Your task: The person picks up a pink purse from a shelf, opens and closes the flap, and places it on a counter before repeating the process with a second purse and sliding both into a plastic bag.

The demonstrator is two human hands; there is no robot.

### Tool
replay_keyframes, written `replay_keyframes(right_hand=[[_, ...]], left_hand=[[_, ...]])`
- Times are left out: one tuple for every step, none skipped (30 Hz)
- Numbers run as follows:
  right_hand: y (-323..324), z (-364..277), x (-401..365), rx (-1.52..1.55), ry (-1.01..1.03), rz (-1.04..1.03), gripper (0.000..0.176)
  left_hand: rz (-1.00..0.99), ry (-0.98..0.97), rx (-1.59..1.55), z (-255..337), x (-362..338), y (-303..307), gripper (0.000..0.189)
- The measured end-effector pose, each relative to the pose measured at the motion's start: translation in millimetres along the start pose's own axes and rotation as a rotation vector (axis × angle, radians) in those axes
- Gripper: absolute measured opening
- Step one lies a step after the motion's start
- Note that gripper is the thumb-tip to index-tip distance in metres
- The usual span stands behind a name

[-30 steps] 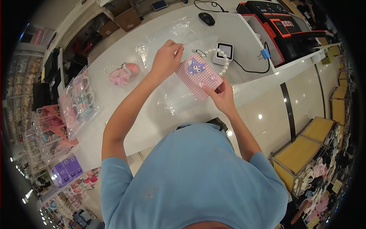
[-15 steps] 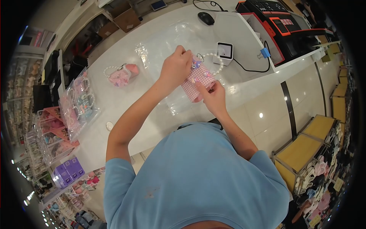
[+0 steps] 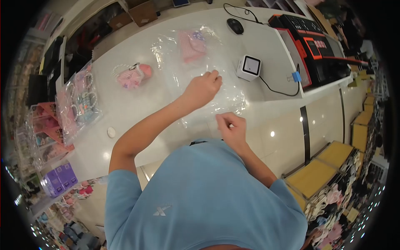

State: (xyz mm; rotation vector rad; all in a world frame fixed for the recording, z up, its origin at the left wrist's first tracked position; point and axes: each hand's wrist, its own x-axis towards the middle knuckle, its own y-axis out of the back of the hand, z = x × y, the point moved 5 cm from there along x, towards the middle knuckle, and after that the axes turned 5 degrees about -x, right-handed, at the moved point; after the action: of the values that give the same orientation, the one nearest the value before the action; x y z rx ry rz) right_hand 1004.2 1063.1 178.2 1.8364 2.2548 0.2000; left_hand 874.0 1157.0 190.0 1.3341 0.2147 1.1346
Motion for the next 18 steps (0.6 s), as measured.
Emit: replay_keyframes(right_hand=[[9.9,-13.9,1.5,-0.035,0.097,0.141,0.014],[9.7,-26.3,10.8,-0.040,0.101,0.119,0.014],[10.5,-46.1,27.2,-0.114,0.207,0.160,0.012],[6.4,-60.8,45.0,-0.181,0.313,0.198,0.010],[-9.9,-65.2,71.5,-0.086,0.325,0.137,0.010],[-31.6,-70.2,103.0,0.010,0.337,0.078,0.012],[-57.1,-74.4,132.3,-0.080,0.328,-0.053,0.020],[-84.2,-77.1,160.4,-0.172,0.319,-0.183,0.028],[-118.1,-71.7,188.9,-0.267,0.367,-0.314,0.040],[-153.9,-63.6,211.9,-0.363,0.418,-0.442,0.052],[-184.9,-59.0,228.6,-0.444,0.370,-0.505,0.061],[-211.6,-54.2,239.5,-0.526,0.322,-0.567,0.071],[-231.0,-50.0,248.4,-0.527,0.332,-0.578,0.071],[-249.2,-47.1,254.3,-0.667,0.436,-0.584,0.074],[-263.1,-41.7,258.4,-0.808,0.540,-0.586,0.077],[-271.1,-36.7,260.7,-0.810,0.550,-0.596,0.077],[-279.1,-31.8,259.8,-0.778,0.599,-0.621,0.075],[-286.1,-26.0,259.2,-0.745,0.642,-0.647,0.073]], left_hand=[[0.015,-0.013,-0.019,1.5,-2.1,-2.0,0.010],[-0.018,0.015,-0.080,0.5,-4.1,-4.4,0.017],[-0.009,0.037,-0.070,-0.4,-6.5,-4.3,0.017],[-0.055,0.141,-0.241,-3.2,-9.0,-4.6,0.021],[-0.097,0.243,-0.411,-6.5,-10.8,-6.6,0.025],[0.108,0.327,-0.943,-17.0,-20.7,-22.2,0.030],[0.121,0.343,-0.929,-16.9,-19.4,-26.5,0.030],[0.036,0.363,-0.684,-15.0,-16.7,-32.6,0.028],[-0.052,0.379,-0.439,-16.6,-14.8,-35.9,0.026],[-0.043,0.389,-0.428,-19.2,-13.7,-32.3,0.026],[-0.020,0.374,-0.515,-18.2,-12.4,-26.8,0.024],[0.004,0.356,-0.602,-16.5,-12.1,-22.8,0.023],[0.015,0.364,-0.594,-13.8,-15.1,-22.3,0.023],[0.168,0.341,-0.713,-10.4,-20.2,-17.9,0.024],[0.324,0.314,-0.831,-11.0,-24.8,-13.9,0.024],[0.335,0.319,-0.825,-14.5,-26.5,-17.3,0.024],[0.195,0.403,-0.818,-17.8,-28.9,-29.1,0.025],[0.052,0.486,-0.814,-19.9,-33.8,-41.6,0.026]])
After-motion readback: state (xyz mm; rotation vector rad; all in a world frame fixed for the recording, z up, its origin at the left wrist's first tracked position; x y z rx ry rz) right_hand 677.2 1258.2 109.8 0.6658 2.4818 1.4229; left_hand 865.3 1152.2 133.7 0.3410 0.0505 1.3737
